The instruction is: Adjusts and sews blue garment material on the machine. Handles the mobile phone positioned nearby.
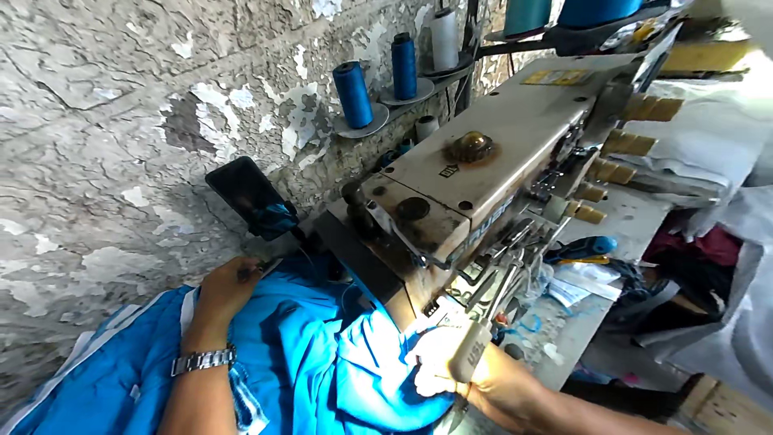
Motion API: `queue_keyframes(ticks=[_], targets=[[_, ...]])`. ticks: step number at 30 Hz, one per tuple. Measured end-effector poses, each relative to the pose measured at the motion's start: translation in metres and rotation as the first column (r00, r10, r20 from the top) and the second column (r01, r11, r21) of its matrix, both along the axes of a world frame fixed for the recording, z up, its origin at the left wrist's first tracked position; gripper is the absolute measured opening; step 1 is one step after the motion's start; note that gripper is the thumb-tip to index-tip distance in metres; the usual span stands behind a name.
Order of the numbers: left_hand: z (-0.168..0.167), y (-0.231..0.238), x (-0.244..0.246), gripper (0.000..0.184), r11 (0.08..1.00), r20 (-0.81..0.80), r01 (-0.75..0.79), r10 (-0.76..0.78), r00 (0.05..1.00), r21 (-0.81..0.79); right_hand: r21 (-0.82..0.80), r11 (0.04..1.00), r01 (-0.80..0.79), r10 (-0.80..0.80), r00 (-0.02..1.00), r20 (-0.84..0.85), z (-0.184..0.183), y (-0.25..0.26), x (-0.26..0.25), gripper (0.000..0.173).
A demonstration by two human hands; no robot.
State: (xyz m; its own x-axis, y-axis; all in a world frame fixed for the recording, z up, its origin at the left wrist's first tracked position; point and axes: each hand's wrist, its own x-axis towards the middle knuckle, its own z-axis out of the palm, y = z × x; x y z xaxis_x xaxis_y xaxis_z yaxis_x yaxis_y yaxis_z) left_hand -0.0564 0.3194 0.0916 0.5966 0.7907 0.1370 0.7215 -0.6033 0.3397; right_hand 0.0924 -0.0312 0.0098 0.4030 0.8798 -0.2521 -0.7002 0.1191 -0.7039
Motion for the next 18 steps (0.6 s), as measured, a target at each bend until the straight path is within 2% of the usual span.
queue_keyframes(ticks=[7,18], targets=[[0.0005,0.0006,0.0003,0.028,1.0,-0.005,0.014,-0.014,1.0,-0.004,-0.015,1.0,0.021,-0.018,0.991,0.129,-0.0022,-0.0005,-0.004,0.028],[-0.0007,-0.0005,0.0017,0.029,1.0,-0.009,-0.02,0.02,1.0,-0.019,-0.012,1.0,0.004,-0.003,0.994,0.112,-0.0042,0.0008,-0.0012,0.028]])
